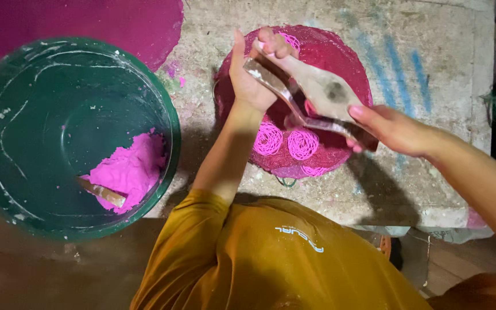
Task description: The person pipes bright pink batter in spiral nests onto round pink trays using a handheld extruder press, refilling the tool from a green basin of batter. They stack the filled trays, place them into a steamer pot on a stove, and continue piping more batter nests onto additional trays.
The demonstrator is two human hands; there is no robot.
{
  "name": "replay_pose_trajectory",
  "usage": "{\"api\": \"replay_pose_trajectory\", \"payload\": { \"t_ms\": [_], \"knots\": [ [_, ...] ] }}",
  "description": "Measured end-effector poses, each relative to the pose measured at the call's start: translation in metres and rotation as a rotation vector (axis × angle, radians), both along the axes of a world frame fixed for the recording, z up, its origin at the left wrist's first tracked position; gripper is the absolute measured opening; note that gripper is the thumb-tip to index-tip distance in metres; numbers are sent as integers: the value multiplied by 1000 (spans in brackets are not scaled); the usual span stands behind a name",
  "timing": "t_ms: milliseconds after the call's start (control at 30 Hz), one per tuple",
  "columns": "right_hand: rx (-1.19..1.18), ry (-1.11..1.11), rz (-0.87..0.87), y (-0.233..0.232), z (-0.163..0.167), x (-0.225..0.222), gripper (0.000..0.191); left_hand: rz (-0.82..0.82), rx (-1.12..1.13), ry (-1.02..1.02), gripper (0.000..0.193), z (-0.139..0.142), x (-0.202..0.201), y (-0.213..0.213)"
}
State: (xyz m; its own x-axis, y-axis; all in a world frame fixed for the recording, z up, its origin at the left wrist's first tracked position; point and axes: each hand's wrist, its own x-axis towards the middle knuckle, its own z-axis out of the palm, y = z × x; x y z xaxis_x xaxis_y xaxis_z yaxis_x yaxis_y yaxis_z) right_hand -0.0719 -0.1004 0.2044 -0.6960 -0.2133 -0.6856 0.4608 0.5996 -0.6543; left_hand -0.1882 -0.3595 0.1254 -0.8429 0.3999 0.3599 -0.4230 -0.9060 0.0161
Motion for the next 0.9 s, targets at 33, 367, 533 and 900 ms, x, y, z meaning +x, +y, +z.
{"api": "replay_pose_trajectory", "payload": {
  "t_ms": [33,367,533,900],
  "knots": [
    [68,82,49,-5,1,-7,77,26,-8,-12,51,-4,-7,-1],
    [265,90,47,-27,11,-22,73,74,47,-175,47,-45,-20,8],
    [369,232,52,-34,12,-27,65,123,-3,-111,45,-38,-38,6],
    [330,244,36,-20,10,-30,62,168,-7,-152,45,-25,-33,19]
  ]
}}
